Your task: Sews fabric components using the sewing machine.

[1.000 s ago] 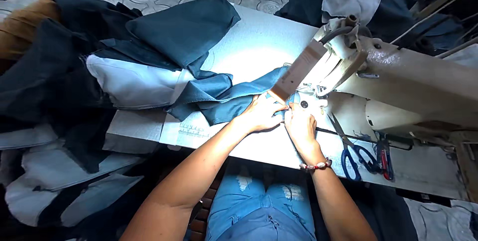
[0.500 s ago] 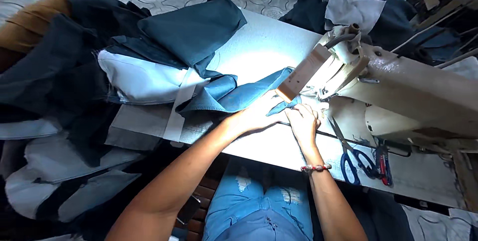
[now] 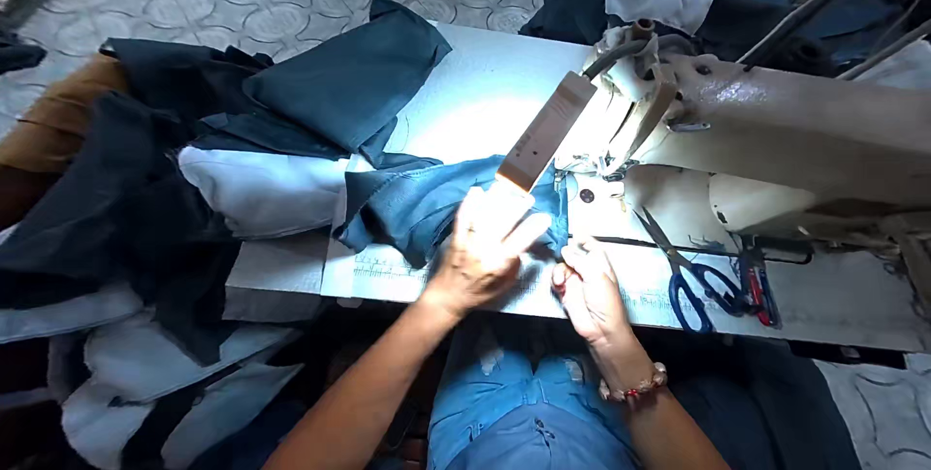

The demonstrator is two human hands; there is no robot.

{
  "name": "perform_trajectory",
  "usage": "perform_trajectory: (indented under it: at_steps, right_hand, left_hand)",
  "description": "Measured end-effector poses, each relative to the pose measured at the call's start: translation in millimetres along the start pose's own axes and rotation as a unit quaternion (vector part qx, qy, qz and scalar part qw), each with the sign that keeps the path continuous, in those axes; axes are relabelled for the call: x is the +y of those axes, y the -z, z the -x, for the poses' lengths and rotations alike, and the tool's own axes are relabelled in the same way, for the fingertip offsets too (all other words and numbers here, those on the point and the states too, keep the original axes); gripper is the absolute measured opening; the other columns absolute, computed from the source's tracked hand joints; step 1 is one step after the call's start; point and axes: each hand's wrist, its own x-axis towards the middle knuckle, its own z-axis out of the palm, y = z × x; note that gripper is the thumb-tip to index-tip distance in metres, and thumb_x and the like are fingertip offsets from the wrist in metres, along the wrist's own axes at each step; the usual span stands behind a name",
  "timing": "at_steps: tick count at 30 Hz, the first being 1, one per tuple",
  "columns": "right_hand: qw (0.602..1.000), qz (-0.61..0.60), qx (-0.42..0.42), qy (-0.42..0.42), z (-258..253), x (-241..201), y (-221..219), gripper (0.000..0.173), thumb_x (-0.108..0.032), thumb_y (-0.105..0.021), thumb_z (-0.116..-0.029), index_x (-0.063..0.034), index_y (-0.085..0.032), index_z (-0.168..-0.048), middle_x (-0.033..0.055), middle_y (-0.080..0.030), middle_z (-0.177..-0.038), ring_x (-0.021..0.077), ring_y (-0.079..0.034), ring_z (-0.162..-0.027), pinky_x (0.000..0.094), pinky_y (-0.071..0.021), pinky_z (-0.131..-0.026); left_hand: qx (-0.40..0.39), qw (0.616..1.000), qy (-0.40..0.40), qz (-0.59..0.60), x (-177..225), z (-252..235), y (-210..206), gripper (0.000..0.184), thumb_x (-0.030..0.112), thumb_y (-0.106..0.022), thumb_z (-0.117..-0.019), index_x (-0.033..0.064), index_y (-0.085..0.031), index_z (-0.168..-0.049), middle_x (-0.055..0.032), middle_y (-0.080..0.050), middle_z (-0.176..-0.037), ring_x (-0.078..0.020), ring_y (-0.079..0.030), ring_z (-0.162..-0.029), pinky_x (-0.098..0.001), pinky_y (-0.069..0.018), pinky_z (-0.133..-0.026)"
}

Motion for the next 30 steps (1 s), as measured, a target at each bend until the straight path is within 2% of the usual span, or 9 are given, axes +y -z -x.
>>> perform_trajectory:
  at_steps: [3,5,7,9,11,13,16,22,30]
  right_hand:
    - [0.962,-0.214,-0.005,-0.170,8,-7,-5,0.031,-0.014,-0.025,-0.1094,-0.0105,-0.052,-0.093,-0.0030,-0.051,-0.058,0.0054,-0.050,-0.044,0.0170,-0.0441,-0.044]
    - [0.952,-0.246,-0.041,-0.180,8,-10,0,0.038,-0.018,-0.023,-0.1097,-0.0081,-0.055,-0.093,0.0000,-0.055,-0.062,0.0072,-0.054,-0.047,0.0180,-0.0465,-0.046]
    - [0.985,-0.138,-0.038,-0.096,8,-10,2,0.027,0.001,-0.028,-0.1046,-0.0083,-0.052,-0.099,0.0005,-0.059,-0.069,0.0056,-0.054,-0.050,0.0172,-0.0465,-0.048]
    - [0.980,0.141,-0.029,0.140,-3,5,14,0.023,0.017,-0.052,-0.0916,0.0026,-0.050,-0.109,0.0034,-0.065,-0.085,0.0023,-0.058,-0.058,0.0144,-0.0497,-0.055]
    - [0.817,0.414,-0.003,0.402,-27,22,33,0.026,0.005,-0.066,-0.0825,0.0082,-0.063,-0.108,0.0123,-0.069,-0.093,0.0106,-0.063,-0.071,0.0229,-0.0535,-0.067]
    - [0.669,0.547,0.020,0.503,-41,25,41,0.021,-0.002,-0.066,-0.0835,0.0016,-0.074,-0.103,0.0173,-0.072,-0.092,0.0295,-0.071,-0.082,0.0417,-0.0576,-0.073]
    - [0.591,0.608,0.019,0.530,-46,24,47,0.019,-0.006,-0.062,-0.0881,-0.0069,-0.080,-0.094,0.0137,-0.072,-0.092,0.0333,-0.070,-0.087,0.0459,-0.0534,-0.071]
    - [0.583,0.645,0.002,0.495,-39,26,50,0.016,-0.008,-0.062,-0.0875,-0.0051,-0.078,-0.088,0.0141,-0.071,-0.090,0.0355,-0.067,-0.085,0.0505,-0.0486,-0.071]
    - [0.583,0.643,0.006,0.497,-38,25,52,0.021,-0.018,-0.061,-0.0893,-0.0079,-0.080,-0.090,0.0114,-0.070,-0.090,0.0334,-0.065,-0.088,0.0490,-0.0464,-0.075]
  left_hand:
    - [-0.070,0.997,-0.017,0.018,11,-24,-38,0.041,0.020,-0.065,-0.0916,0.0158,-0.068,-0.132,-0.0129,-0.064,-0.140,-0.0425,-0.047,-0.141,-0.0764,-0.0252,-0.109]
    - [-0.033,0.999,0.007,0.017,4,-32,-56,0.028,0.011,-0.069,-0.0844,0.0096,-0.075,-0.112,-0.0125,-0.072,-0.124,-0.0427,-0.053,-0.135,-0.0775,-0.0221,-0.110]
    - [-0.012,1.000,-0.004,-0.002,-2,-34,-62,0.011,0.013,-0.072,-0.0798,0.0104,-0.075,-0.090,-0.0092,-0.076,-0.105,-0.0405,-0.060,-0.127,-0.0757,-0.0236,-0.111]
    - [-0.019,1.000,-0.017,-0.011,-1,-34,-60,0.008,0.018,-0.075,-0.0759,0.0111,-0.074,-0.081,-0.0078,-0.076,-0.097,-0.0386,-0.063,-0.124,-0.0745,-0.0249,-0.111]
    - [-0.034,0.999,-0.016,-0.015,2,-31,-59,0.008,0.017,-0.075,-0.0751,0.0108,-0.074,-0.079,-0.0078,-0.076,-0.095,-0.0388,-0.062,-0.125,-0.0740,-0.0246,-0.112]
    - [-0.052,0.998,-0.017,-0.015,3,-27,-58,0.004,0.014,-0.074,-0.0766,0.0112,-0.074,-0.080,-0.0065,-0.076,-0.098,-0.0394,-0.060,-0.128,-0.0743,-0.0242,-0.112]
    - [-0.137,0.990,-0.026,0.019,0,-25,-50,0.007,0.011,-0.075,-0.0792,0.0090,-0.077,-0.085,-0.0078,-0.077,-0.106,-0.0416,-0.056,-0.132,-0.0761,-0.0211,-0.113]
    - [-0.332,0.935,0.080,0.093,1,-37,-29,0.047,0.035,-0.046,-0.0967,0.0091,-0.071,-0.128,-0.0127,-0.064,-0.138,-0.0437,-0.046,-0.140,-0.0717,-0.0185,-0.116]
    - [-0.232,0.964,0.067,0.112,7,-15,-36,0.045,0.026,-0.040,-0.0985,0.0088,-0.075,-0.120,-0.0122,-0.067,-0.135,-0.0452,-0.050,-0.137,-0.0712,-0.0241,-0.113]
